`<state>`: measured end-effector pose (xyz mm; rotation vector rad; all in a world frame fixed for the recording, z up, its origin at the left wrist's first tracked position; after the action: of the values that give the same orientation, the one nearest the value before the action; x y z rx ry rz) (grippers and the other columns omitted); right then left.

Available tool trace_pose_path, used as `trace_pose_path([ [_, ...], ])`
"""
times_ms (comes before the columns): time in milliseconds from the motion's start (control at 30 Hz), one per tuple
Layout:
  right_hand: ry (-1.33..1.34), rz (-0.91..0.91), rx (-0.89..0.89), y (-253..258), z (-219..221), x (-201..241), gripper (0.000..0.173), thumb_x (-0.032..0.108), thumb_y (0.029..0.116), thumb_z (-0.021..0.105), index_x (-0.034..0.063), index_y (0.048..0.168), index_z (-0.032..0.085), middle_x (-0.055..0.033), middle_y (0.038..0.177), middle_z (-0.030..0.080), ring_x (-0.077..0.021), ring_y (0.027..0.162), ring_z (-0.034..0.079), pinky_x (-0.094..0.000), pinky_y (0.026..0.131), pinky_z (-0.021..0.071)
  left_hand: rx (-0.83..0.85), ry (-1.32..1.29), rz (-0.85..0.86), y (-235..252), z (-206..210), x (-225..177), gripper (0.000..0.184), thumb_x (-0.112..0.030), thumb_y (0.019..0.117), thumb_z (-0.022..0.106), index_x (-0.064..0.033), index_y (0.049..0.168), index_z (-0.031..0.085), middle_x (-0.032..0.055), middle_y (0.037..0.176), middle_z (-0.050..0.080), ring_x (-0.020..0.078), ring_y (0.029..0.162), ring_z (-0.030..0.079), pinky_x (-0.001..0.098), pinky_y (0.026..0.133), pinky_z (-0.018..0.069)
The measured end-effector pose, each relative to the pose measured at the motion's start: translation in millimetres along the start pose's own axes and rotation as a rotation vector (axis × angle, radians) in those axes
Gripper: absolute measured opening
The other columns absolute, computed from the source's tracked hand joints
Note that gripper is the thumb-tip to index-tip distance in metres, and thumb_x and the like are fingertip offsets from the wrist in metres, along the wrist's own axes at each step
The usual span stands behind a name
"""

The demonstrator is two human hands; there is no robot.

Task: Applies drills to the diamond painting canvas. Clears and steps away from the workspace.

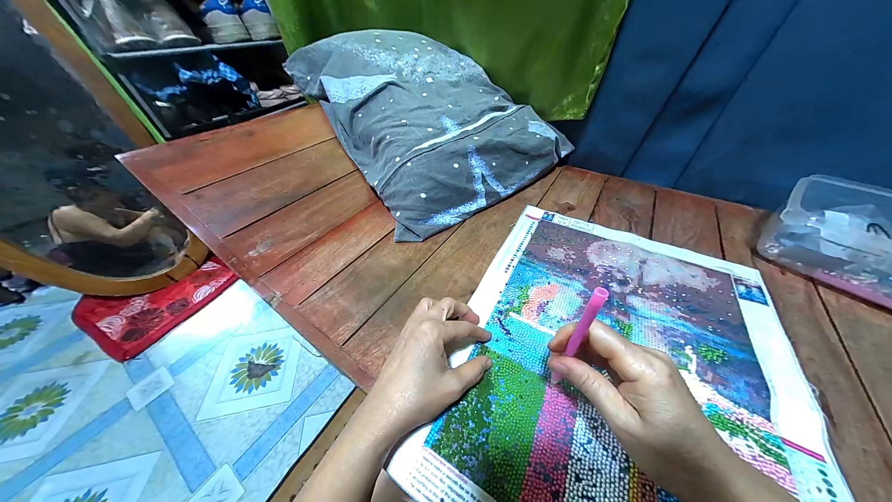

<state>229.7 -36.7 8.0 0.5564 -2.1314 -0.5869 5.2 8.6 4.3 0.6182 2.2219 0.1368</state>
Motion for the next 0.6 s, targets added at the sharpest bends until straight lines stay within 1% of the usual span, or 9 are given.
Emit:
trace_pose_path([
  [133,0.039,0.076,-0.006,0.4,-1.8,-1.0,0.018,0.034,0.1001,0.056,0.018,0.1,0.064,0.0117,0.078,0.065,0.0048,0.07,0.063,-0.0105,0.063,0.0535,-0.001,0.005,-0.002,0.0,-0.1,-0.1,0.018,-0.027,0.0823,0.077,-0.0181,0.097,0.082,-0.0064,0.107,0.067,0.0103,0.107,0.056,0.0293,0.086,0.0454],
  [200,0.053,0.091,-0.023,2.2,-2.8,0.0,0.017,0.034,0.0996,0.057,0.0182,0.102,0.064,0.0116,0.078,0.065,0.0035,0.07,0.064,-0.0115,0.063,0.0543,-0.005,0.005,0.003,0.0,0.8,0.5,0.018,-0.027,0.082,0.077,-0.0182,0.097,0.082,-0.0069,0.107,0.067,0.01,0.107,0.056,0.0288,0.087,0.0453],
  [600,0.026,0.064,-0.013,3.2,-0.5,-1.7,0.017,0.032,0.0997,0.056,0.0177,0.101,0.064,0.0118,0.078,0.063,0.0057,0.069,0.062,-0.0092,0.063,0.0522,-0.002,0.011,0.007,-0.1,0.4,0.5,0.018,-0.027,0.0816,0.078,-0.018,0.096,0.082,-0.0065,0.107,0.067,0.0102,0.106,0.056,0.0286,0.086,0.0451],
])
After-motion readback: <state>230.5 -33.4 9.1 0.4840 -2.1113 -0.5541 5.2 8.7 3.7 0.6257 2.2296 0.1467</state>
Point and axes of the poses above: each hand's wrist, its own y-axis towards the middle knuckle, its own z-axis out of the palm, x = y × z, the point moved 1 cm from there along y, towards the middle knuckle
